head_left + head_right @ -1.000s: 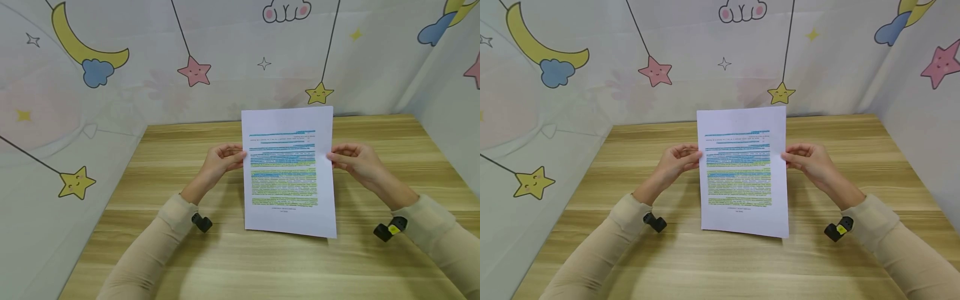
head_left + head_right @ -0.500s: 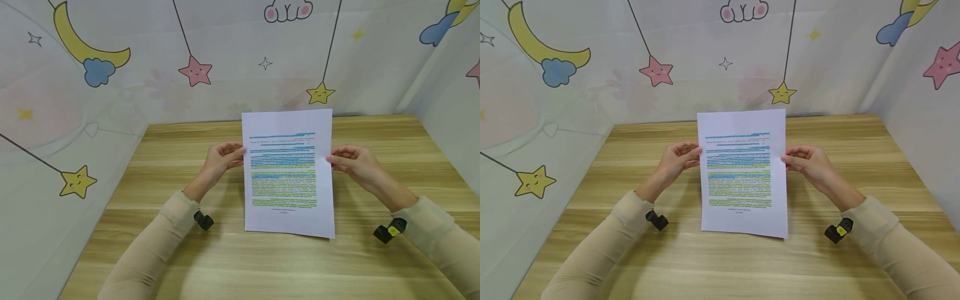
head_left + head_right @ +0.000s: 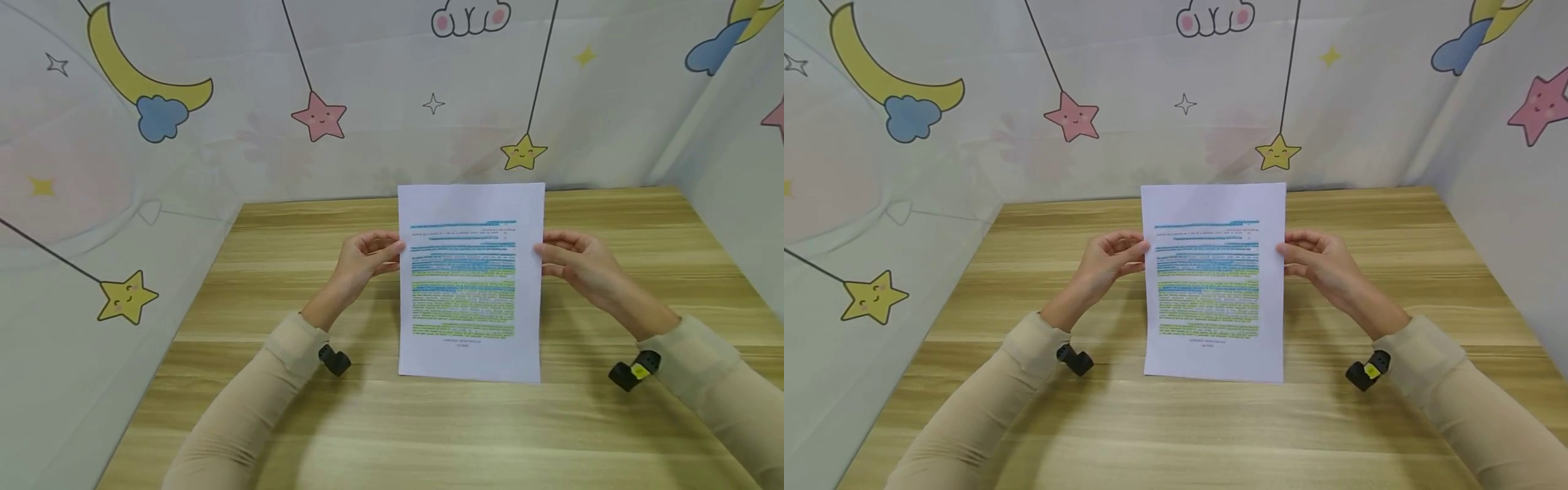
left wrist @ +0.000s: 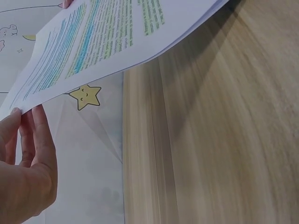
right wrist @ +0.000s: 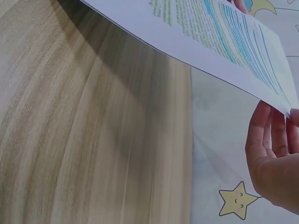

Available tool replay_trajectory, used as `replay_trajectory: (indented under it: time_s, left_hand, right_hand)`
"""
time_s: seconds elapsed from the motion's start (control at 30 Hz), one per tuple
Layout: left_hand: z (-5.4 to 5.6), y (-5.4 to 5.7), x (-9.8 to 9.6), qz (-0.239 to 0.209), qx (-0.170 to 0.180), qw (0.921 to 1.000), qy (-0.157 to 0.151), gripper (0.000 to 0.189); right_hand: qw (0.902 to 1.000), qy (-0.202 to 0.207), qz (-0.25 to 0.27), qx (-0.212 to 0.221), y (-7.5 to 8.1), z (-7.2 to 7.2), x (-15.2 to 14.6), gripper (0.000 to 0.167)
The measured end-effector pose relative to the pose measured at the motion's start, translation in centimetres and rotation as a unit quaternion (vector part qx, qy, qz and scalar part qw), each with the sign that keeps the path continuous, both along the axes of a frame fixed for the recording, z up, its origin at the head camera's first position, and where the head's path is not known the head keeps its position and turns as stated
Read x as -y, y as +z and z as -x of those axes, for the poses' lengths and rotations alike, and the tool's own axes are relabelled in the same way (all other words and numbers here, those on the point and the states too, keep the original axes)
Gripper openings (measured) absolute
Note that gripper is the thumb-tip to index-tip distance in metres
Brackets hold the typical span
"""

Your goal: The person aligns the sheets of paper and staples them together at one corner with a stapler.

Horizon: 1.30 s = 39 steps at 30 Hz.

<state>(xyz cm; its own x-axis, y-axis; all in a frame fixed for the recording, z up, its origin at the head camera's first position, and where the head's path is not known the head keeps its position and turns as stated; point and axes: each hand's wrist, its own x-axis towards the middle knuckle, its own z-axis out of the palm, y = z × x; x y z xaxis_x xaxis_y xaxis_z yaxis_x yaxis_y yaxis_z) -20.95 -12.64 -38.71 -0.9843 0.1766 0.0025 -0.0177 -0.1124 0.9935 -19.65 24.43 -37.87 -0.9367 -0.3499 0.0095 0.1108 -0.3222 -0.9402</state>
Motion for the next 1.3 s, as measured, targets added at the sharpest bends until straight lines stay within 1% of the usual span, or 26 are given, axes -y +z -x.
replay_trajectory:
  time_s: [0.1,0.23,0.4,0.5,0.7,0.83,0.93,1.13,1.3]
  left_hand:
    - [-0.1,-0.1,0.0,0.007,-0.005,1.0,0.0,0.02]
    - [-0.2,-0.3,0.1,0.01,-0.012,0.9999,-0.004,0.023]
    - [-0.4,-0.6,0.1,0.007,-0.017,0.9998,-0.006,0.019]
    - [-0.4,-0.7,0.2,0.006,-0.012,0.9999,-0.005,0.015]
    - [-0.5,-1.2,0.2,0.006,0.022,0.9997,0.004,0.009]
    - [-0.8,-1.7,0.3,0.014,0.035,0.9993,0.005,0.008]
    - [-1.0,-2.1,0.3,0.028,0.048,0.9985,0.006,0.01]
    - [-1.4,-3.0,0.2,0.06,0.084,0.9946,0.005,0.017]
    - [-1.8,-3.7,0.2,0.079,0.084,0.9933,-0.01,0.018]
  right_hand:
    - [0.9999,-0.01,0.009,0.011,0.1,0.1,0.1,0.018]
    - [0.9995,-0.026,-0.003,0.016,0.0,0.2,0.1,0.016]
    - [0.9989,-0.042,-0.014,0.018,-0.3,0.2,0.2,0.014]
    - [0.9985,-0.048,-0.02,0.019,-0.4,0.2,0.2,0.014]
    - [0.9978,-0.048,-0.039,0.024,-0.7,0.0,0.2,0.013]
    - [0.9963,-0.043,-0.068,0.03,-1.0,-0.2,0.2,0.01]
    - [0.9946,-0.039,-0.088,0.04,-1.4,-0.3,0.2,0.008]
    - [0.9914,-0.033,-0.109,0.064,-2.4,-0.7,0.0,0.004]
    - [0.9859,-0.028,-0.142,0.084,-3.4,-1.2,0.0,0.003]
